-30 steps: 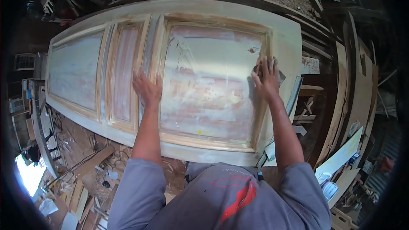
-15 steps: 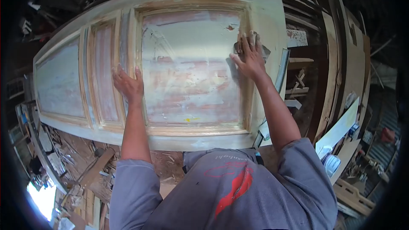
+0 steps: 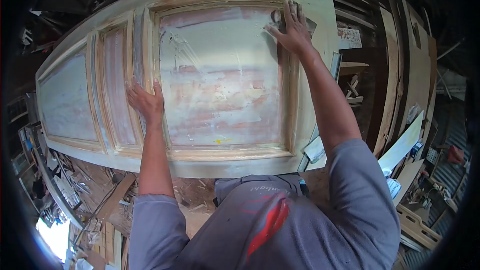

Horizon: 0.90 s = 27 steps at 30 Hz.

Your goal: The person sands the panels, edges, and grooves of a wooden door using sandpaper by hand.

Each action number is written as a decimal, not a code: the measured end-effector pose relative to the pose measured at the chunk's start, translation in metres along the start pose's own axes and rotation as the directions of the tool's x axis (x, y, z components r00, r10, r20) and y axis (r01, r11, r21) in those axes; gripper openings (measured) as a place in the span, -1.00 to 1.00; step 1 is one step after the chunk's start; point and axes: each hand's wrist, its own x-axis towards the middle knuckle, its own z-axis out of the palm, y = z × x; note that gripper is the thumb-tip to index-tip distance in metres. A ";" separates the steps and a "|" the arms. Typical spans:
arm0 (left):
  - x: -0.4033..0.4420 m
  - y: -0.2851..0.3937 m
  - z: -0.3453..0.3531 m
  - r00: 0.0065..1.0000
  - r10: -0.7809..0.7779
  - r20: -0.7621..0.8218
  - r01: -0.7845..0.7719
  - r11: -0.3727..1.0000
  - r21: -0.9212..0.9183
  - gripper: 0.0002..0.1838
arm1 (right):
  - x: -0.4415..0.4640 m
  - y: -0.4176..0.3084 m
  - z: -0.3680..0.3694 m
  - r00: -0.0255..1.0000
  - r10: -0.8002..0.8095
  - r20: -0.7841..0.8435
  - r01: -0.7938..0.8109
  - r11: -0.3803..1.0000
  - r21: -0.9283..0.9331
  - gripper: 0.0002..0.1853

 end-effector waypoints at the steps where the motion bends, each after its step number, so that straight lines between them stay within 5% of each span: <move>1: 0.003 0.000 0.002 1.000 0.000 -0.003 0.000 1.000 -0.005 -0.08 | -0.001 -0.003 -0.003 1.000 0.013 0.004 -0.013 1.000 0.009 0.32; 8: 0.002 -0.002 0.002 1.000 -0.003 0.005 0.003 1.000 0.000 -0.07 | -0.073 0.005 0.023 0.999 -0.037 -0.031 0.034 0.994 -0.106 0.30; 12: 0.002 -0.002 0.002 1.000 -0.005 0.015 0.005 1.000 -0.003 -0.06 | 0.008 0.002 0.007 1.000 -0.004 -0.029 0.003 1.000 -0.012 0.34; 15: 0.001 -0.002 0.003 1.000 -0.010 0.019 0.010 1.000 0.005 -0.05 | -0.011 -0.014 -0.010 0.987 0.138 0.086 -0.141 0.989 0.034 0.41; 18: 0.004 0.000 0.001 1.000 -0.011 0.008 0.011 1.000 -0.009 -0.05 | -0.059 -0.005 0.007 1.000 -0.010 -0.017 0.010 0.999 0.031 0.46; 21: 0.003 0.000 -0.002 1.000 -0.013 0.023 0.013 1.000 -0.009 -0.03 | -0.027 0.004 0.010 1.000 0.022 -0.012 -0.021 0.999 0.031 0.47; 22: 0.004 0.001 -0.001 0.999 -0.011 0.030 0.012 1.000 -0.008 -0.02 | -0.004 -0.004 0.000 0.988 0.139 0.073 -0.142 0.989 0.044 0.44; 25: 0.003 0.000 0.000 1.000 -0.010 0.024 0.010 1.000 0.002 -0.02 | 0.053 0.004 0.004 0.987 0.156 -0.039 -0.142 0.958 0.249 0.42; 27: 0.001 -0.001 0.000 1.000 -0.011 0.026 0.011 1.000 -0.002 -0.02 | 0.041 0.005 0.005 0.987 0.158 -0.027 -0.148 0.966 0.213 0.41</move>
